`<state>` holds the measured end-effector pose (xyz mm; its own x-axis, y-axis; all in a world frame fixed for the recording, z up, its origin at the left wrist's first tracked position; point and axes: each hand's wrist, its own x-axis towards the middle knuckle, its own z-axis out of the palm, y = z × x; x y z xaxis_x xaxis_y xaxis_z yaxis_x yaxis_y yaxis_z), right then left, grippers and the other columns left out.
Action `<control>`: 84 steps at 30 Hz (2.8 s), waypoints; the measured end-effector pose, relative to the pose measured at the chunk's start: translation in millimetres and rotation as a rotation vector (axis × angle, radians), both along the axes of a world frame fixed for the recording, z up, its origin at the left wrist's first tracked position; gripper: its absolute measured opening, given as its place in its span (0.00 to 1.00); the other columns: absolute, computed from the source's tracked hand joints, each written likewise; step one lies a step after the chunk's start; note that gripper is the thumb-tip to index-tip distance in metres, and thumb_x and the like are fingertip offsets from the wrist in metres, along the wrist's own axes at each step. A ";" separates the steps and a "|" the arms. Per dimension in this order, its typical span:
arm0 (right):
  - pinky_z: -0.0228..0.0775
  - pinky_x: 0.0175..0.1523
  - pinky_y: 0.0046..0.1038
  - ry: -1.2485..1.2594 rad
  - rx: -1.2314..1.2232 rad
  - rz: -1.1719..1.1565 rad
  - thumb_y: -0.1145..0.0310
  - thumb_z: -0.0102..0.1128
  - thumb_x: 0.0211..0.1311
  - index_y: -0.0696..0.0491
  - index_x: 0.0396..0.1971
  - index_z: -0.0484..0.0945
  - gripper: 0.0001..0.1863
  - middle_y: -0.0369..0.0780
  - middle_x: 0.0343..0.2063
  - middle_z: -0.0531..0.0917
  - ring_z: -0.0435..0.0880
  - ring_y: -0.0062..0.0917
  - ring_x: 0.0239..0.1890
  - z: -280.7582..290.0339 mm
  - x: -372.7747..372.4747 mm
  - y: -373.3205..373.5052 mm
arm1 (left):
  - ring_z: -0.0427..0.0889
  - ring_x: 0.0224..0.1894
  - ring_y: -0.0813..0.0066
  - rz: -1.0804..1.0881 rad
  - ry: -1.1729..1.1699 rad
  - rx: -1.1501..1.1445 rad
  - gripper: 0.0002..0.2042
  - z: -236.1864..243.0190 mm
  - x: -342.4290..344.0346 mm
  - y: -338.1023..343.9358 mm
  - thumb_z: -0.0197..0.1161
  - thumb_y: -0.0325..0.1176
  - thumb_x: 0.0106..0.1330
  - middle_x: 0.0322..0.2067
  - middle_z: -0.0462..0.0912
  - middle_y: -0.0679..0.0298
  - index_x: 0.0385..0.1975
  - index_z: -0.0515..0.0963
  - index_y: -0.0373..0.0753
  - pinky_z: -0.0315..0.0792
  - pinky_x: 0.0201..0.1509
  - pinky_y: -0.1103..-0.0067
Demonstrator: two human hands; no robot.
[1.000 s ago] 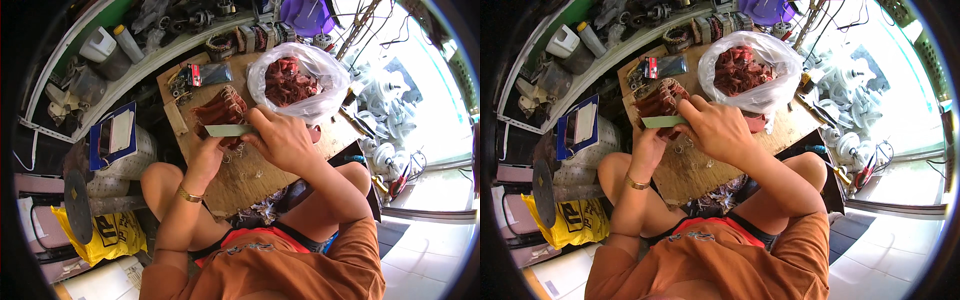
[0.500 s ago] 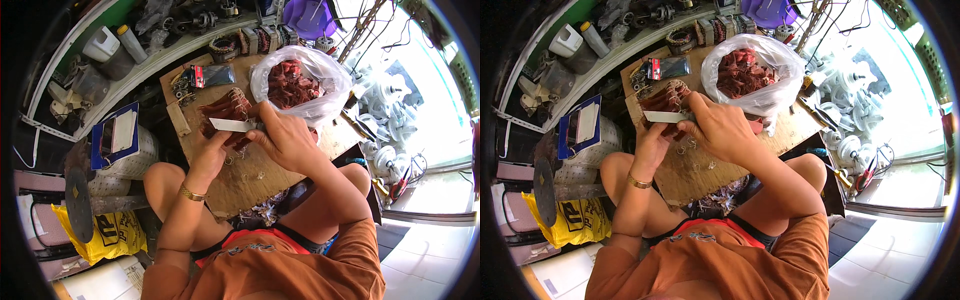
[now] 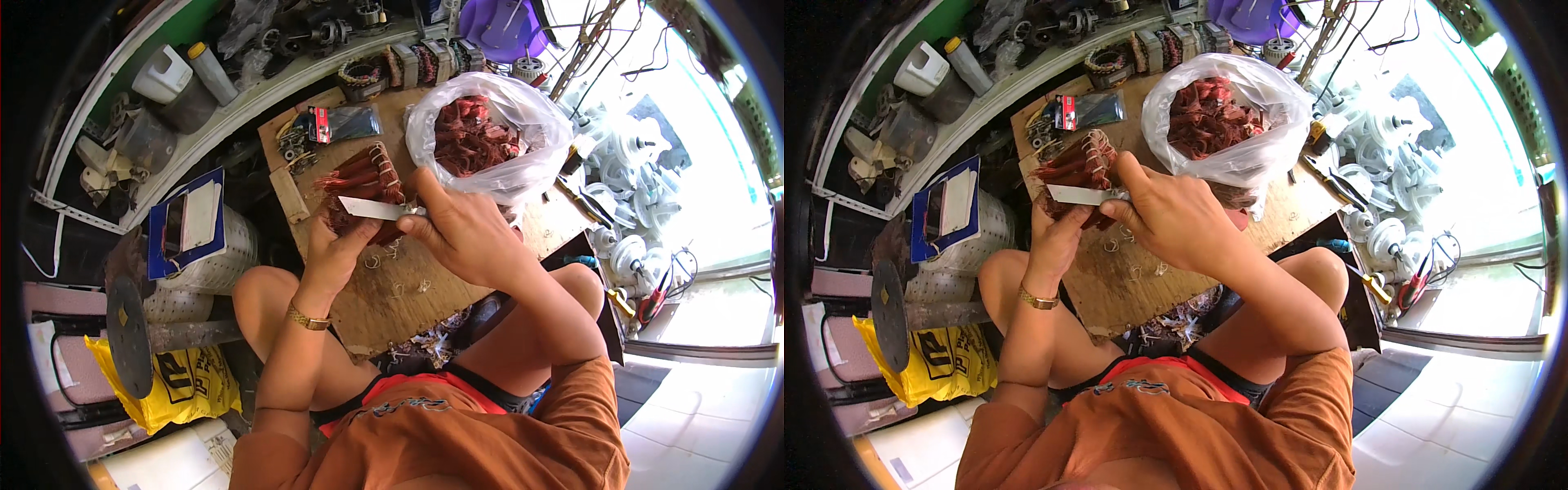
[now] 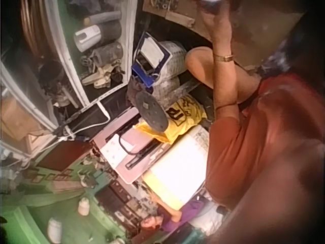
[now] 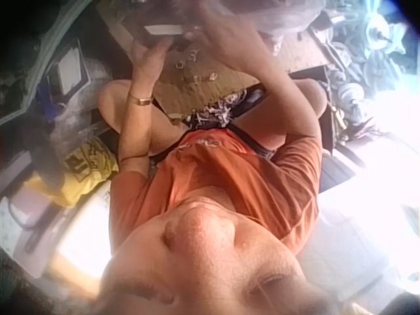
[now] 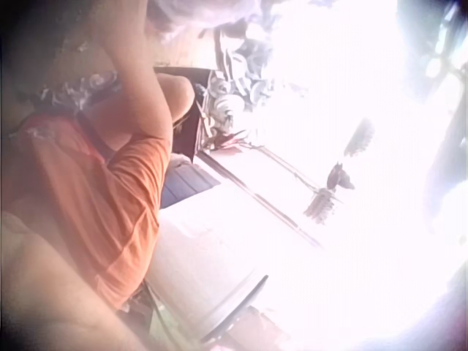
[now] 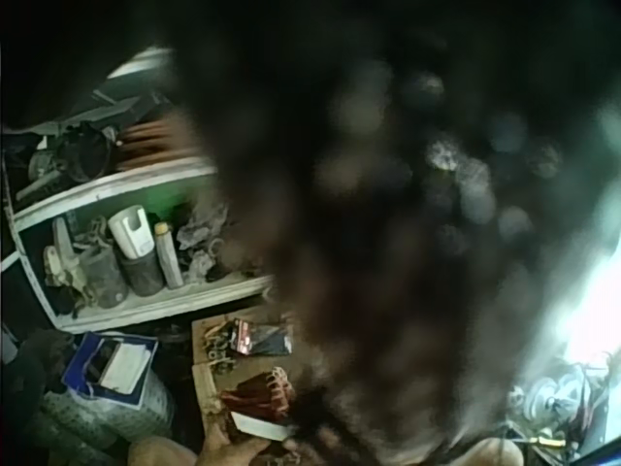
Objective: The person uses a utility knife to cut through the insulation and binding of discarded motor windings, then pulls and sorts the copper wire bundles by hand before placing them into a plastic bag.
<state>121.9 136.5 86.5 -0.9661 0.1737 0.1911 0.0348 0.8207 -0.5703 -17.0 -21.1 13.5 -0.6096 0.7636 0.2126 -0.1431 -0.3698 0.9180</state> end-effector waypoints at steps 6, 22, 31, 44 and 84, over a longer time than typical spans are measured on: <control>0.68 0.40 0.49 0.043 -0.007 0.076 0.53 0.52 0.74 0.56 0.51 0.65 0.21 0.54 0.38 0.80 0.80 0.55 0.38 -3.8 2.7 5.5 | 0.82 0.52 0.74 -0.041 -0.079 0.069 0.19 -1.6 0.4 -2.8 0.66 0.29 0.69 0.52 0.83 0.61 0.58 0.75 0.32 0.75 0.59 0.75; 0.71 0.42 0.47 0.041 -0.315 0.052 0.55 0.52 0.74 0.56 0.50 0.66 0.19 0.55 0.35 0.80 0.80 0.54 0.40 -24.8 -11.5 21.9 | 0.79 0.59 0.66 0.015 -0.294 0.127 0.22 -4.5 9.2 9.0 0.62 0.27 0.70 0.57 0.79 0.56 0.63 0.69 0.34 0.75 0.65 0.67; 0.69 0.37 0.29 0.239 -0.269 -0.093 0.64 0.66 0.66 0.60 0.39 0.78 0.14 0.39 0.25 0.81 0.74 0.18 0.30 -37.5 -28.4 17.9 | 0.80 0.58 0.67 -0.071 -0.409 0.095 0.26 -9.9 7.8 12.2 0.66 0.19 0.63 0.57 0.80 0.58 0.62 0.70 0.35 0.75 0.65 0.68; 0.71 0.38 0.50 0.126 -0.051 0.064 0.54 0.56 0.71 0.58 0.48 0.66 0.22 0.51 0.40 0.79 0.82 0.52 0.36 -17.9 -17.3 1.3 | 0.82 0.53 0.70 0.128 -0.279 0.135 0.22 -23.8 -2.9 5.5 0.66 0.18 0.62 0.52 0.82 0.62 0.57 0.73 0.35 0.79 0.57 0.71; 0.75 0.33 0.35 0.497 0.138 -0.067 0.72 0.72 0.45 0.48 0.36 0.84 0.15 0.37 0.33 0.78 0.83 0.34 0.31 -46.0 -23.9 2.8 | 0.78 0.59 0.69 -0.109 -0.671 0.214 0.22 -38.5 4.6 6.5 0.62 0.25 0.70 0.56 0.79 0.63 0.63 0.70 0.42 0.74 0.64 0.68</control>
